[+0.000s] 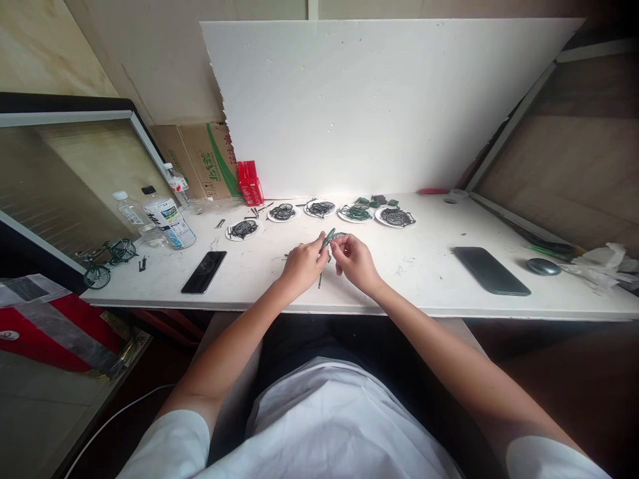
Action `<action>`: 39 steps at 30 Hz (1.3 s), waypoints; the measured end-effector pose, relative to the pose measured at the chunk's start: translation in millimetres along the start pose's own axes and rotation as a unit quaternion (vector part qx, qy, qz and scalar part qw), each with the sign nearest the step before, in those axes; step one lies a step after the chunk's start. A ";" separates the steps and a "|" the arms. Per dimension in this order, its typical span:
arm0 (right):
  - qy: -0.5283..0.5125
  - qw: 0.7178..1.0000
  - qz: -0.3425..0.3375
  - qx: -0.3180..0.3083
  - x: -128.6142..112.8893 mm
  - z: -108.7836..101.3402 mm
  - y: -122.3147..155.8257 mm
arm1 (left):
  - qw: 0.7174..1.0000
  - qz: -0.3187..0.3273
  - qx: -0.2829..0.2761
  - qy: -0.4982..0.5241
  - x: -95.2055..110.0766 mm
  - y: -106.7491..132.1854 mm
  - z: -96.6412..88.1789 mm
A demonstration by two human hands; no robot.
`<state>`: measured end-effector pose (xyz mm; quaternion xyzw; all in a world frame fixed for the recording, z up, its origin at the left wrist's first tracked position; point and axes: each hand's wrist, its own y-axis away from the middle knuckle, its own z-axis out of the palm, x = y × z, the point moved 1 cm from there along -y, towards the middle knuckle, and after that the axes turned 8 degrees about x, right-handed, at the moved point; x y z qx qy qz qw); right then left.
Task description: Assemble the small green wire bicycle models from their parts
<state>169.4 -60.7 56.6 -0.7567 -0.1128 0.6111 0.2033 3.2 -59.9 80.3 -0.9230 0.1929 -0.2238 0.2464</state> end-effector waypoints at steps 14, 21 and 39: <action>0.376 0.870 -0.313 0.053 9.1 -12.1 -6.6 | 0.968 -0.030 0.030 0.247 -5.1 0.2 5.5; 0.363 0.880 -0.301 0.058 8.9 -10.5 -5.1 | 0.970 -0.033 0.028 0.240 -6.2 0.3 3.8; 0.112 0.988 -0.103 0.038 3.9 -2.9 1.9 | 0.995 -0.005 0.026 0.094 1.7 2.5 -2.0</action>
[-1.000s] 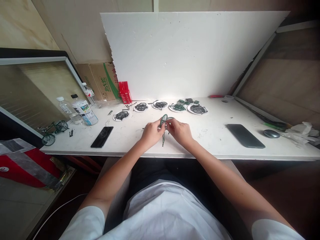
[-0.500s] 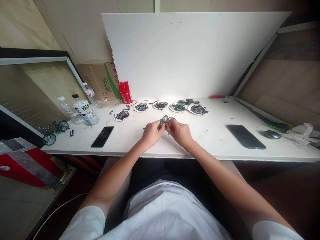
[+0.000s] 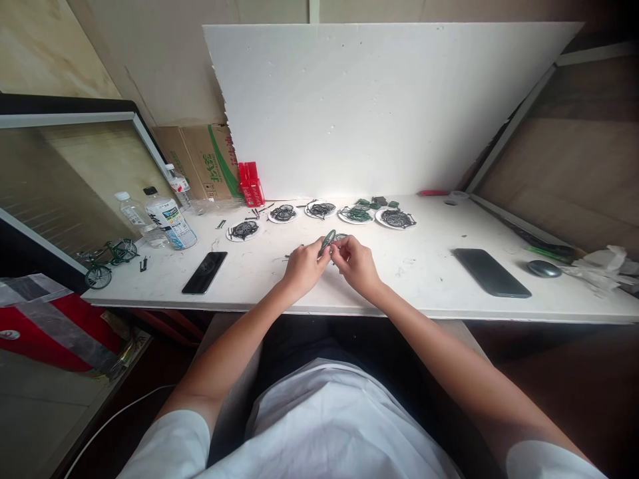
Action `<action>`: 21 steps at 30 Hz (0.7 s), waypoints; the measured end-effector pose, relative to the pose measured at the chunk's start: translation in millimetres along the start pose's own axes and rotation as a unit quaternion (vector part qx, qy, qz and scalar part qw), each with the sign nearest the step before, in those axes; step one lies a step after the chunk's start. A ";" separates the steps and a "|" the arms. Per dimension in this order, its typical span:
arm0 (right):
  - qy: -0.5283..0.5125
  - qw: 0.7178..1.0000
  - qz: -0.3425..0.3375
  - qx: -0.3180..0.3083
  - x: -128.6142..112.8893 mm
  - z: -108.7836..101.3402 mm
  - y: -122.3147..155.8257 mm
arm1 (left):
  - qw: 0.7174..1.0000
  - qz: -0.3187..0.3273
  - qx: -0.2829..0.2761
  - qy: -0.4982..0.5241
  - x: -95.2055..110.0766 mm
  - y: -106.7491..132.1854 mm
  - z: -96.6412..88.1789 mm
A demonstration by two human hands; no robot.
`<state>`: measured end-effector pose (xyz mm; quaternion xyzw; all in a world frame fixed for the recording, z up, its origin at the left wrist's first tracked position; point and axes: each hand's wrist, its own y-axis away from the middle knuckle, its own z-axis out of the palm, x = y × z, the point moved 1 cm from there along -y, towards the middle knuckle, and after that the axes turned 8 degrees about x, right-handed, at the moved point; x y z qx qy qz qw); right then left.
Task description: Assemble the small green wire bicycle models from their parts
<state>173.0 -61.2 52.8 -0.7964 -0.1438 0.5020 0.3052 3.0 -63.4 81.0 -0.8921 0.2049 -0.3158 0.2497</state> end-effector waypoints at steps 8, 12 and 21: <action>-0.223 0.950 0.210 -0.060 -9.3 6.6 -5.5 | 0.993 0.043 -0.007 -0.109 -2.5 0.6 4.2; -0.297 0.908 0.268 -0.125 -7.4 3.4 -10.9 | 0.991 0.063 -0.001 -0.118 -6.8 1.5 8.2; 0.071 0.996 -0.055 -0.012 1.0 -5.4 -7.4 | 0.998 -0.014 -0.002 -0.057 0.8 -1.1 0.2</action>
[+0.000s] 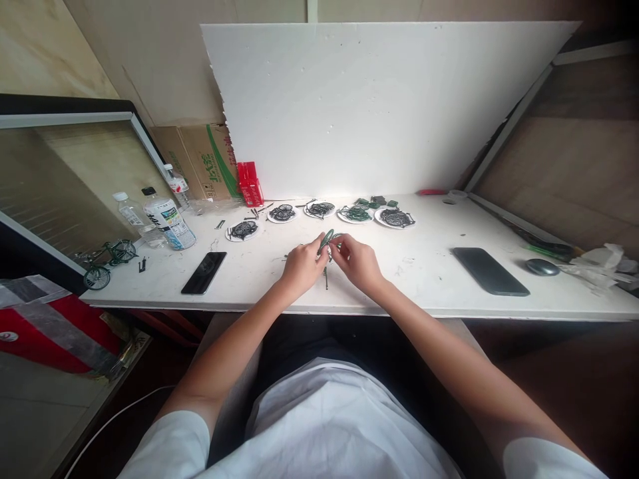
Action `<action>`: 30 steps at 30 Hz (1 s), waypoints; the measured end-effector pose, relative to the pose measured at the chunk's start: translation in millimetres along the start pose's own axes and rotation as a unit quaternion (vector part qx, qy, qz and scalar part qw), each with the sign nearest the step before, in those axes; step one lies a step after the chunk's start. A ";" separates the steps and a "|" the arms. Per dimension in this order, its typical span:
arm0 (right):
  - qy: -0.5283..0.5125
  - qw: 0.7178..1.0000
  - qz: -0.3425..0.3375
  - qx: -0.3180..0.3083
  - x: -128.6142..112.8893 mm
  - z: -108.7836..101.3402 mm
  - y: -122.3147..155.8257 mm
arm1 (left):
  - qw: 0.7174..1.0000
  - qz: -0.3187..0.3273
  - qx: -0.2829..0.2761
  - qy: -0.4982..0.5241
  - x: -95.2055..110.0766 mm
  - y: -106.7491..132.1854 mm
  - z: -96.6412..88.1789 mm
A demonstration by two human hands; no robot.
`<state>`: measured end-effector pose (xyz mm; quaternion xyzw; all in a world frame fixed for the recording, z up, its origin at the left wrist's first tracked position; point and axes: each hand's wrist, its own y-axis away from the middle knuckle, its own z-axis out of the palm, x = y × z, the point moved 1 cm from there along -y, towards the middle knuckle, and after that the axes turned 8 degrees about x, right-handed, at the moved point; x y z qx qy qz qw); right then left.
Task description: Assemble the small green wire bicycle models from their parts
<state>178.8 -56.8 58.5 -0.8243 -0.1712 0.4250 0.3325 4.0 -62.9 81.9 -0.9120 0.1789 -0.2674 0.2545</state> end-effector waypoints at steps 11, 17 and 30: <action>0.214 0.959 -0.182 0.023 10.0 -0.2 1.9 | 0.993 -0.018 0.022 0.118 1.6 1.7 1.1; 0.180 0.973 -0.144 0.032 12.7 1.4 1.6 | 0.993 -0.016 0.023 0.115 2.5 1.8 1.0; 0.007 1.000 0.023 0.003 2.4 3.2 5.1 | 0.998 0.001 0.025 0.057 0.2 3.6 9.6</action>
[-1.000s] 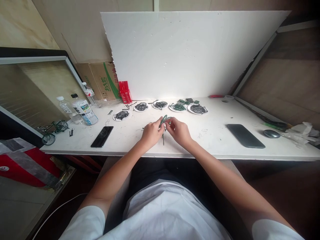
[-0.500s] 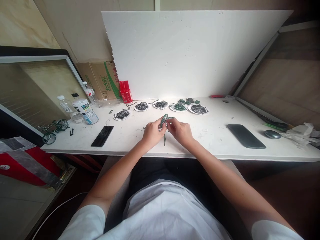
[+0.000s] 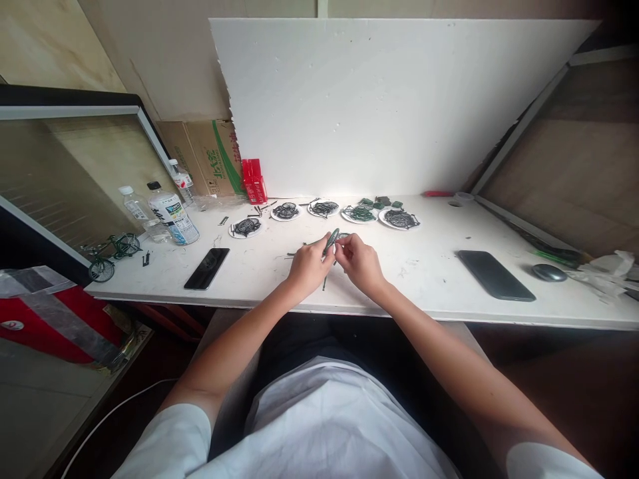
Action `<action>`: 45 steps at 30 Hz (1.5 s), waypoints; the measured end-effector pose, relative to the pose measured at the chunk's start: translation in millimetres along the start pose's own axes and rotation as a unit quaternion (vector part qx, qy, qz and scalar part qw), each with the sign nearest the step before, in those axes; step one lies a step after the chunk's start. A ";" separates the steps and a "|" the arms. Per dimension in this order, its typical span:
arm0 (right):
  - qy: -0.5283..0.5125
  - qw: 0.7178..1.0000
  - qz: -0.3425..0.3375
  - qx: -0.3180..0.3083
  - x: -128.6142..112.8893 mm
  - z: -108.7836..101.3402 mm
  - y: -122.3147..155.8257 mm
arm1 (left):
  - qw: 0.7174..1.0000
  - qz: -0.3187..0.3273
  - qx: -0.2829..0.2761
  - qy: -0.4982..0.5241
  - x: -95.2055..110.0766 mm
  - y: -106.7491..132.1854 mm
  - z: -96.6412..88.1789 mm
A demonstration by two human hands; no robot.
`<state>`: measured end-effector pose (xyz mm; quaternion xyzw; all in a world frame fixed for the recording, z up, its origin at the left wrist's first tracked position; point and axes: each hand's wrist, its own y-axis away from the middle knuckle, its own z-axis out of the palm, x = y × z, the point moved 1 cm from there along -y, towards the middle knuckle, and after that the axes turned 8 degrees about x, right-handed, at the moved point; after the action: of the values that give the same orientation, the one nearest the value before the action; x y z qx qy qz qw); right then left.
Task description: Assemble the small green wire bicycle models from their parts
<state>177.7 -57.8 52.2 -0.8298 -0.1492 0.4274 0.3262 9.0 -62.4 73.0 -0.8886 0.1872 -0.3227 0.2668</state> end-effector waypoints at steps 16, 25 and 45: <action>-0.364 0.874 0.288 -0.143 -9.8 -5.2 -13.8 | 0.990 0.103 0.019 -0.093 -9.2 0.7 8.8; 0.054 0.997 -0.054 0.012 -3.1 -3.0 -2.4 | 0.998 0.028 0.002 -0.052 -4.4 -3.5 -1.8; 0.156 0.977 -0.147 0.016 0.7 -6.6 -5.7 | 0.998 0.054 0.025 -0.001 -2.1 -0.9 -7.3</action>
<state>183.6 -56.0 58.4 -0.8502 -0.2101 0.2421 0.4177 2.8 -63.2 77.3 -0.8707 0.2268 -0.3110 0.3060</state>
